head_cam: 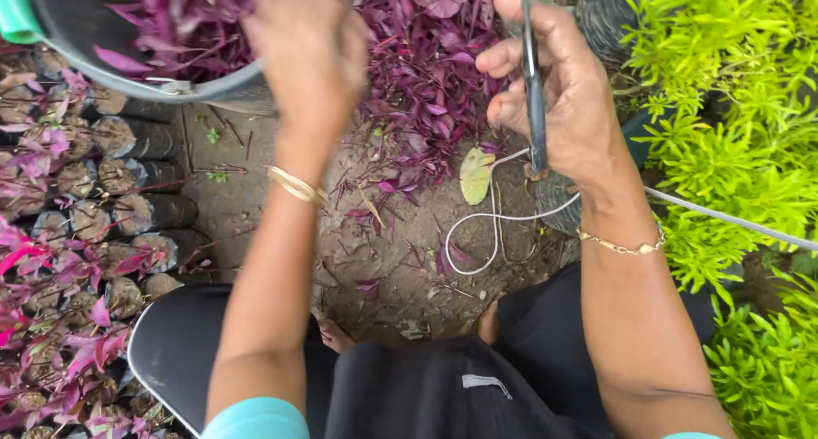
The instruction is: Trimming purple plant stems with scissors and placing the cuttings into a bucket
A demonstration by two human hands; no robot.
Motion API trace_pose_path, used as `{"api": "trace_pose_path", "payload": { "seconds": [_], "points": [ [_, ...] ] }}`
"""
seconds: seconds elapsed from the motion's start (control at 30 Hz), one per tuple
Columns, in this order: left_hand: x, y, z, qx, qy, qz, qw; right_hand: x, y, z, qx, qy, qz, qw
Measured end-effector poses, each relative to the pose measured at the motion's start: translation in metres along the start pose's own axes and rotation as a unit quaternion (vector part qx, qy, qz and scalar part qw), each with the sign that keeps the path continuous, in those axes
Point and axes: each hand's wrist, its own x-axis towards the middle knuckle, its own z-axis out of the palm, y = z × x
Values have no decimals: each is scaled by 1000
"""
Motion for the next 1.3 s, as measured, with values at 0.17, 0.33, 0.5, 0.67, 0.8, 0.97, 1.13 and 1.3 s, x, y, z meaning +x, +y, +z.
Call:
{"api": "trace_pose_path", "payload": {
  "seconds": [0.17, 0.33, 0.5, 0.67, 0.8, 0.97, 1.13, 1.3],
  "points": [
    [-208, 46, 149, 8, -435, -41, 900, -2, -2, -7, 33, 33, -12, 999],
    [-240, 26, 164, -55, -358, -181, 914, -1, -1, -8, 44, 27, -15, 999],
    [-131, 3, 28, -565, -377, -542, 495, 2, 5, 3, 115, 11, 43, 992],
    [-118, 2, -28, -666, -283, -575, 382, 7, 10, 34, 50, 6, 105, 993],
    [-110, 5, -36, -667, -280, -487, 489, 5, 21, 56, 62, 37, 159, 985],
    [-111, 12, -39, -684, -254, -492, 475, 3, 28, 69, 100, 58, 51, 992],
    [-122, 7, -33, -675, -278, -471, 496, 9, 33, 72, 76, 65, 18, 995],
    [-102, -10, -46, -403, -336, -370, 766, 14, 40, 68, -96, 79, -46, 991]
  ]
}}
